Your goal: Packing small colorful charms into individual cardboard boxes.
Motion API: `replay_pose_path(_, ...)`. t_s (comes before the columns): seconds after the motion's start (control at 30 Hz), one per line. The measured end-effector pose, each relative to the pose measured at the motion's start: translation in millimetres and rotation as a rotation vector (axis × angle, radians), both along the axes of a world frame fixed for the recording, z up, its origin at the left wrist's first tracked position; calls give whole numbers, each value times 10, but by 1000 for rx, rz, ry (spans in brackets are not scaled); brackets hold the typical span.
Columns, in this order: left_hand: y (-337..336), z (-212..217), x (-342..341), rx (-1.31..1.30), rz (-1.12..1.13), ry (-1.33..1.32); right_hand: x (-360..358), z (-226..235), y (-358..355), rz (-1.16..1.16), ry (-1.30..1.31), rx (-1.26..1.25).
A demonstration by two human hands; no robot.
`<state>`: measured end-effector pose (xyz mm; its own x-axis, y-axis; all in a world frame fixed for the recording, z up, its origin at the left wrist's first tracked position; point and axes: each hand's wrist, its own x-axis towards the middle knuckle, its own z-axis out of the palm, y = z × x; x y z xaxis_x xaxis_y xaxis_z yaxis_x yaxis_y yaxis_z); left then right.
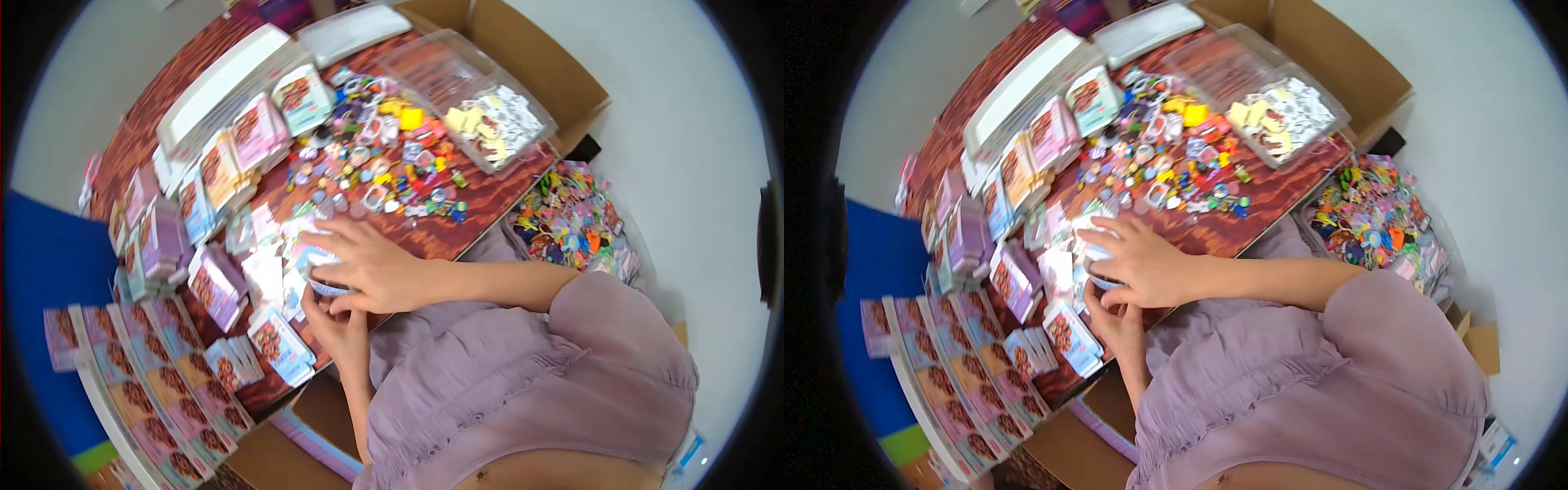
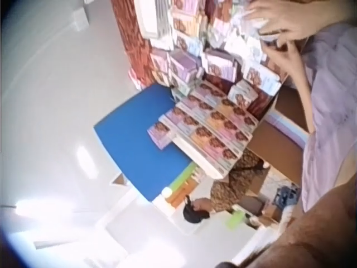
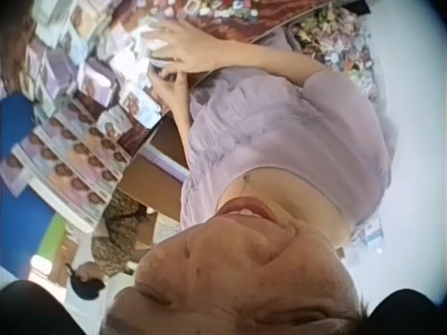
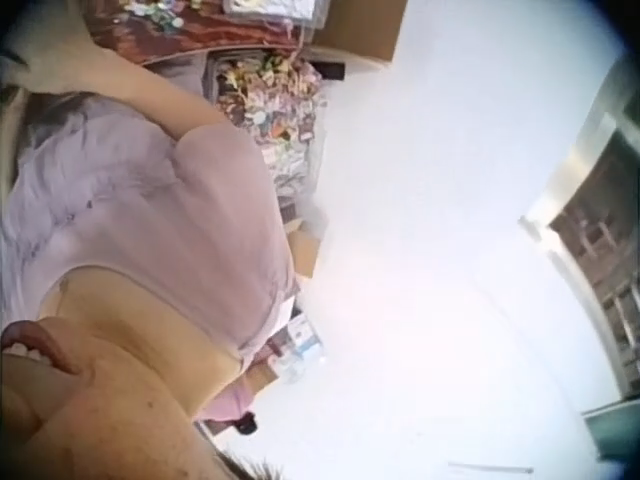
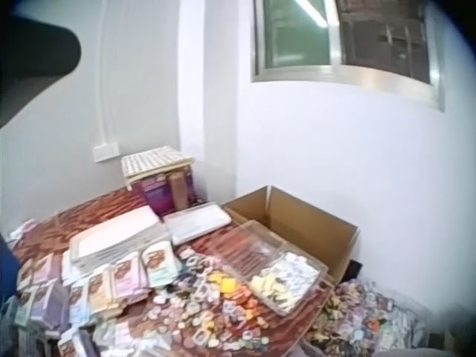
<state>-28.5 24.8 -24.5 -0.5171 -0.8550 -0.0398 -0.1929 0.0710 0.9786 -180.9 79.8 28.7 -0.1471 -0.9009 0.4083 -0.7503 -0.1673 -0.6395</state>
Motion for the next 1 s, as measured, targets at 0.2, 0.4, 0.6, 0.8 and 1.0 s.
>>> replay_pose_path(0.2, -35, 96, -156, 113, -55, -22, -533, 181, 416, -35, -420, 65)
replay_pose_path(0.4, -51, 215, -251, 104, -84, -9, -2003, -87, 1167, -1011, 69, 202)
replay_pose_path(0.6, 11, 232, -357, 58, -156, -93, -2356, -353, 1341, -937, 120, 300)
replay_pose_path(0.8, 5, 271, -375, 12, -160, -96, -2545, -309, 1605, -727, -672, 63)
replay_pose_path(1.0, 0, 299, -402, 29, -165, -88, -2753, -127, 1808, -848, -746, 60)
